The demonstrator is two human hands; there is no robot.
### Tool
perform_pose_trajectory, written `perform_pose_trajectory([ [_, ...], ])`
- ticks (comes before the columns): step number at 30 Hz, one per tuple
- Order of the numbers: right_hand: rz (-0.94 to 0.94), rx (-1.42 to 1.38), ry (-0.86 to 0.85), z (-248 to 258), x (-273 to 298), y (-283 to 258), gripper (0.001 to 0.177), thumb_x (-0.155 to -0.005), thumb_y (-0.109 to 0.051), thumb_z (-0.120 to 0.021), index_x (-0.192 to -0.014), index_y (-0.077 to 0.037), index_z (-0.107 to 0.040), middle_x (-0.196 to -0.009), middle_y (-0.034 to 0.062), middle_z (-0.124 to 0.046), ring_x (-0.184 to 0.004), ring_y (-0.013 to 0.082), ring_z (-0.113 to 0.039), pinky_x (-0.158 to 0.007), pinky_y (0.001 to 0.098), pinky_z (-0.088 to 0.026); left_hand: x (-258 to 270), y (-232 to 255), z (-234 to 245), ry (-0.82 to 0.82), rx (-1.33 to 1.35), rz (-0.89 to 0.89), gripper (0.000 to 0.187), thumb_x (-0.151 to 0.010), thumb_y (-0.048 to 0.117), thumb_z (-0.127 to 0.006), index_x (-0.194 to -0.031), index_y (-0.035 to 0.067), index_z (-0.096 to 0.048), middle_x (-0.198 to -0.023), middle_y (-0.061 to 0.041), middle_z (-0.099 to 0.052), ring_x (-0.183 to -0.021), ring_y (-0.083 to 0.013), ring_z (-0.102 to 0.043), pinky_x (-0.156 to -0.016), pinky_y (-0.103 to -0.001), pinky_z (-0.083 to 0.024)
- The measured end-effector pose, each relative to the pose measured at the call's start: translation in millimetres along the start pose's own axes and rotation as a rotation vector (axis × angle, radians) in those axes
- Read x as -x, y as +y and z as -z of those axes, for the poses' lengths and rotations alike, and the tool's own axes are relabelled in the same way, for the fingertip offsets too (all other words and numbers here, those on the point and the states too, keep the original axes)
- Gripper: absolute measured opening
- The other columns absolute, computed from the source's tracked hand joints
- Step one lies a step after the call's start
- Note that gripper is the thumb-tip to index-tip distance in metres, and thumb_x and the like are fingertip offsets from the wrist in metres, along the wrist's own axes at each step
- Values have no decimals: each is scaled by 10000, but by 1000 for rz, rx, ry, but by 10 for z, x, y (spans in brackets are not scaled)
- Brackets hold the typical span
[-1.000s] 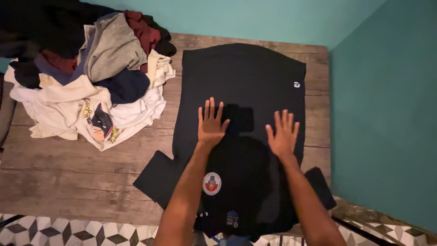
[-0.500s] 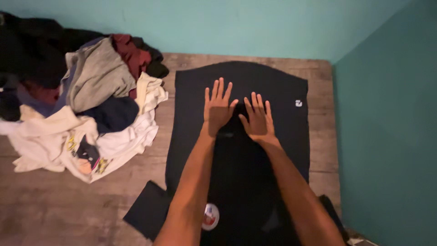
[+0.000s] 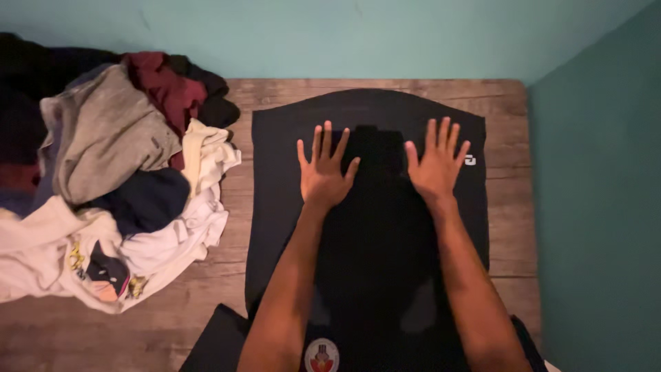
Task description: The person smooths a black t-shirt on a wooden table, places a blue hanger inside it, and hangs it on a clothing rack. Then the person smooths a gray t-shirt, places it on a hanger, and hangs it on the rack.
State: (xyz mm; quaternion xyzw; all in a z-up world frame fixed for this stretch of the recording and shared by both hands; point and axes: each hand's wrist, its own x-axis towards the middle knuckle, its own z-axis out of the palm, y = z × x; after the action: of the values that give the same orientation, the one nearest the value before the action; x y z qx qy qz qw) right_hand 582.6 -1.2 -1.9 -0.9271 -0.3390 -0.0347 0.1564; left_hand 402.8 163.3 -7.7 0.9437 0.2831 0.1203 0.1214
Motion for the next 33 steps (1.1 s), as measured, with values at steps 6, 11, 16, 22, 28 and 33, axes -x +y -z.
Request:
perform_pose_trajectory([
  [6,326,-22,-83,186,296,32,680,-998,-513,-510,-1553,-128,-432,-1645,212,-312,-1540,393,-255,-1215,620,-130,-68,-3,-41,27,2,-13,667,-1032,579,-421,-1612,262,-335,-1708,-126,-170,-1579,-294,-141,-1215,-662,-107],
  [11,79,-134,87,431,597,421,516,-1101,-365,-465,-1508,-53,-526,-1630,239,-388,-1549,427,-282,-1233,621,-130,-29,4,-30,-4,6,-11,677,-1032,596,-402,-1618,271,-312,-1709,-113,-142,-1582,-286,-97,-1220,-660,-86],
  [16,51,-305,123,709,1407,483,437,-1103,-289,-449,-1411,-24,-610,-1593,230,-458,-1553,417,-308,-1263,608,-129,-92,24,40,-68,-57,-11,706,-1008,592,-407,-1613,246,-292,-1692,-121,-103,-1557,-301,-61,-1185,-662,-74],
  [22,116,-435,135,1013,2529,250,314,-1062,-176,-504,-1277,-35,-685,-1450,165,-610,-1481,372,-455,-1249,521,-262,-65,7,144,-136,50,2,779,-998,669,-416,-1615,202,-322,-1696,-183,-149,-1576,-331,-73,-1223,-645,-30],
  [28,-31,-490,122,1293,3604,-45,276,-1049,-141,-509,-1155,-21,-734,-1309,150,-698,-1334,342,-596,-1126,430,-403,69,-143,-36,-48,291,-76,717,-1082,573,-412,-1623,109,-343,-1674,-278,-203,-1569,-436,-130,-1225,-702,-76],
  [33,-162,-465,138,1398,4237,-252,290,-1030,-125,-476,-1109,-27,-737,-1204,149,-715,-1194,349,-639,-1026,431,-449,1141,153,-1,-60,141,-331,643,-1028,459,-512,-1541,77,-440,-1636,-317,-236,-1541,-455,-170,-1199,-707,-136],
])
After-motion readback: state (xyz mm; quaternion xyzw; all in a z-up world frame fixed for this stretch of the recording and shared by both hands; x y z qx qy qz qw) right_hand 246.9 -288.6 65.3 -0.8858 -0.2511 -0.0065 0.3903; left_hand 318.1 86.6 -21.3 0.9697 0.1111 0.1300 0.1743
